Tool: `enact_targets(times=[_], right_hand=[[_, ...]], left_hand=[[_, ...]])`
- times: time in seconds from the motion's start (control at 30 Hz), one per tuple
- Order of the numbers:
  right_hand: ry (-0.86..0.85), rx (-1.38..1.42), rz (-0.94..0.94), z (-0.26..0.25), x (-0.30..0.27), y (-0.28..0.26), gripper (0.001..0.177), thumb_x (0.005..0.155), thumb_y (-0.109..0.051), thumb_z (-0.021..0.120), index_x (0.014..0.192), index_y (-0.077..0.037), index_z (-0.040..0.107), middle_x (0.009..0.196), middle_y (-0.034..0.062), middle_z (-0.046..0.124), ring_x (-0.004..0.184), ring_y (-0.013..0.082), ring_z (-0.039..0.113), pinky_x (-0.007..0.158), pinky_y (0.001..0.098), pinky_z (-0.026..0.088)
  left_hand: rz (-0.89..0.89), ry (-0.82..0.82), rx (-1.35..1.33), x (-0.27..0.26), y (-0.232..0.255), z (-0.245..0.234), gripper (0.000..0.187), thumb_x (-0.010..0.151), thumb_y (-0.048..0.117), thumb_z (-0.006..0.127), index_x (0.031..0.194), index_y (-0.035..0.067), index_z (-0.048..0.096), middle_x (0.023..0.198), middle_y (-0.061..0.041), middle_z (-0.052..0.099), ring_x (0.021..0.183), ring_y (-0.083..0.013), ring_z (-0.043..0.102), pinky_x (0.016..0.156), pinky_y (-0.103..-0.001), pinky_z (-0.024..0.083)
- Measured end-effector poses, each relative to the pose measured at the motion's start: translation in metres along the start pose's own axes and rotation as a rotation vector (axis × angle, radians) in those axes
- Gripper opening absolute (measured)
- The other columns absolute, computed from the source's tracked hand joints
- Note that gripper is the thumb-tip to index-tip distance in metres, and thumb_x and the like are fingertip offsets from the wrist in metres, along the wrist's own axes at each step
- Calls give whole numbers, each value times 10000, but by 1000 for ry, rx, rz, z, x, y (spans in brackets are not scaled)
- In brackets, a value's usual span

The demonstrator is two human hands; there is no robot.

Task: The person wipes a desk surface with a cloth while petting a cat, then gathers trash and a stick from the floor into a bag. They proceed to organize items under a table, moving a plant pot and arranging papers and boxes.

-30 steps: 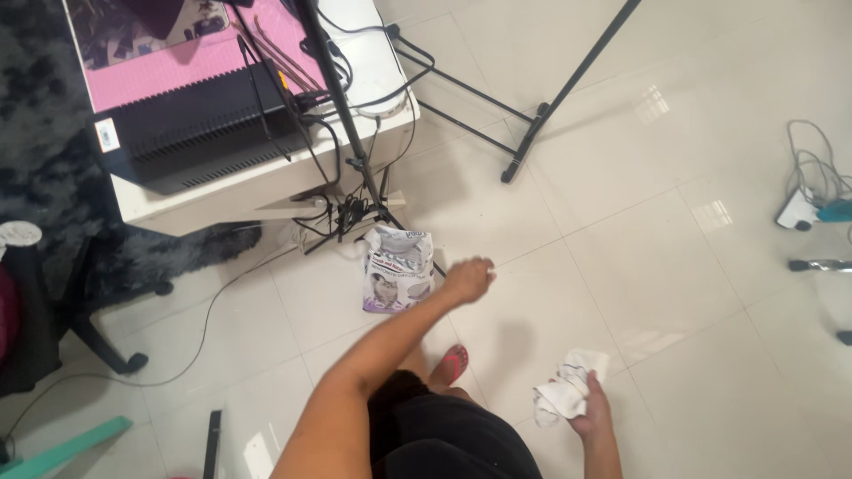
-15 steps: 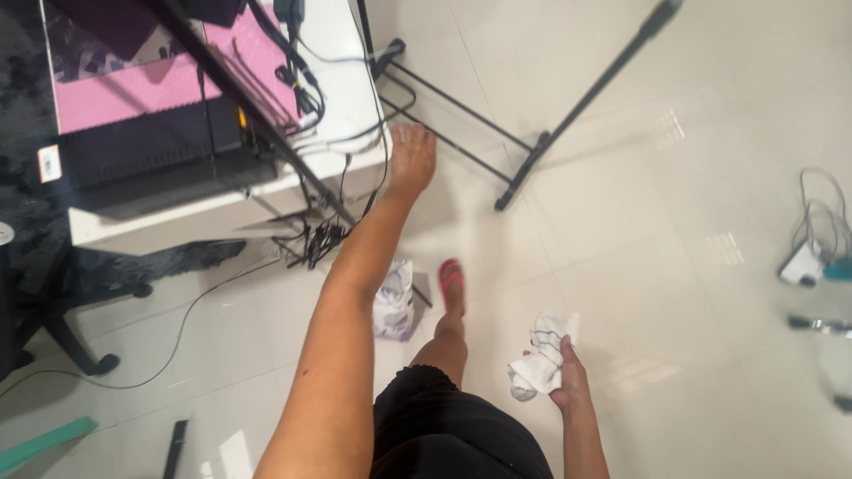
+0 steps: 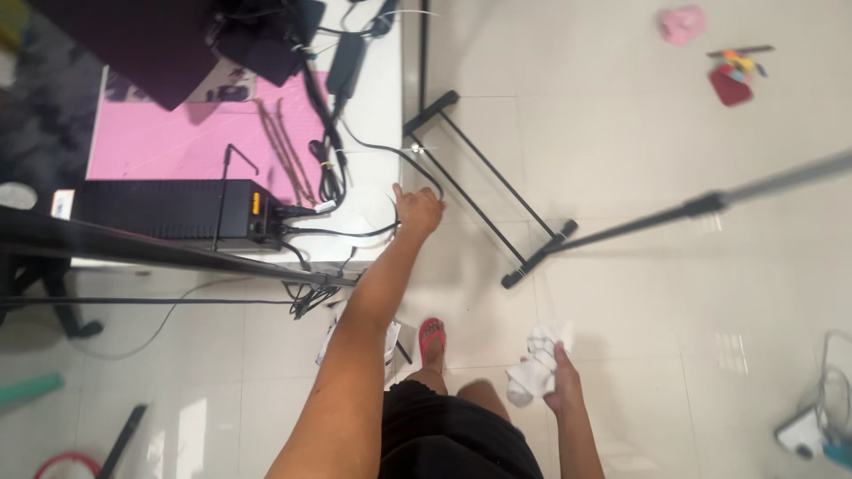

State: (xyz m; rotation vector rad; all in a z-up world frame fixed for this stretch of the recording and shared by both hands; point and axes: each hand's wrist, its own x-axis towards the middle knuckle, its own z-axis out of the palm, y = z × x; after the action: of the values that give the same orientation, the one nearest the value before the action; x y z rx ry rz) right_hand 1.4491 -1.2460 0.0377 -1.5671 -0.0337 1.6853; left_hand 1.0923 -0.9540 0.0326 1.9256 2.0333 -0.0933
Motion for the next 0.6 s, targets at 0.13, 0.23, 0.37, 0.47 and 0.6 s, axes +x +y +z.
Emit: enact_targets(times=[0.13,0.23,0.37,0.47,0.6], right_hand=[[-96,-156,56,62,51,-47,573,1045,-470,436,1387,-18,520,1186,198,669,989,391,690,848,575,583],[-216,-241,71,113,84,-80,558,1044,-465,440,1366,-21,542,1164,182,684,959,356,705,823,546,600],[-324,-361,103,184,120,-122,548,1053,-460,476,1331,3,568,1124,197,693,924,347,714,798,511,612],[-368,-490,96,236,139,-151,508,1034,-437,494,1310,-17,568,1097,165,693,892,328,714,768,494,614],[-457,-665,24,293,154,-184,463,1033,-382,530,1321,-21,544,1072,140,686,849,271,703,732,449,615]], left_hand=[[-162,9,-175,0,6,-22,427,1001,261,460,1355,49,570,993,-191,753,971,-362,690,1149,-599,186],[-208,294,-408,-3,4,-30,393,934,91,447,1274,42,638,1055,-168,726,895,-346,701,977,-542,349],[-351,555,-481,9,-13,-46,350,960,99,462,1246,53,658,1047,-184,703,854,-355,679,894,-498,379],[-485,726,-419,29,-42,-69,343,954,92,488,1245,59,667,1042,-170,689,842,-354,659,892,-493,395],[-615,1044,-348,40,-88,-93,257,1008,76,551,1239,52,662,1013,-114,668,896,-299,640,848,-449,411]])
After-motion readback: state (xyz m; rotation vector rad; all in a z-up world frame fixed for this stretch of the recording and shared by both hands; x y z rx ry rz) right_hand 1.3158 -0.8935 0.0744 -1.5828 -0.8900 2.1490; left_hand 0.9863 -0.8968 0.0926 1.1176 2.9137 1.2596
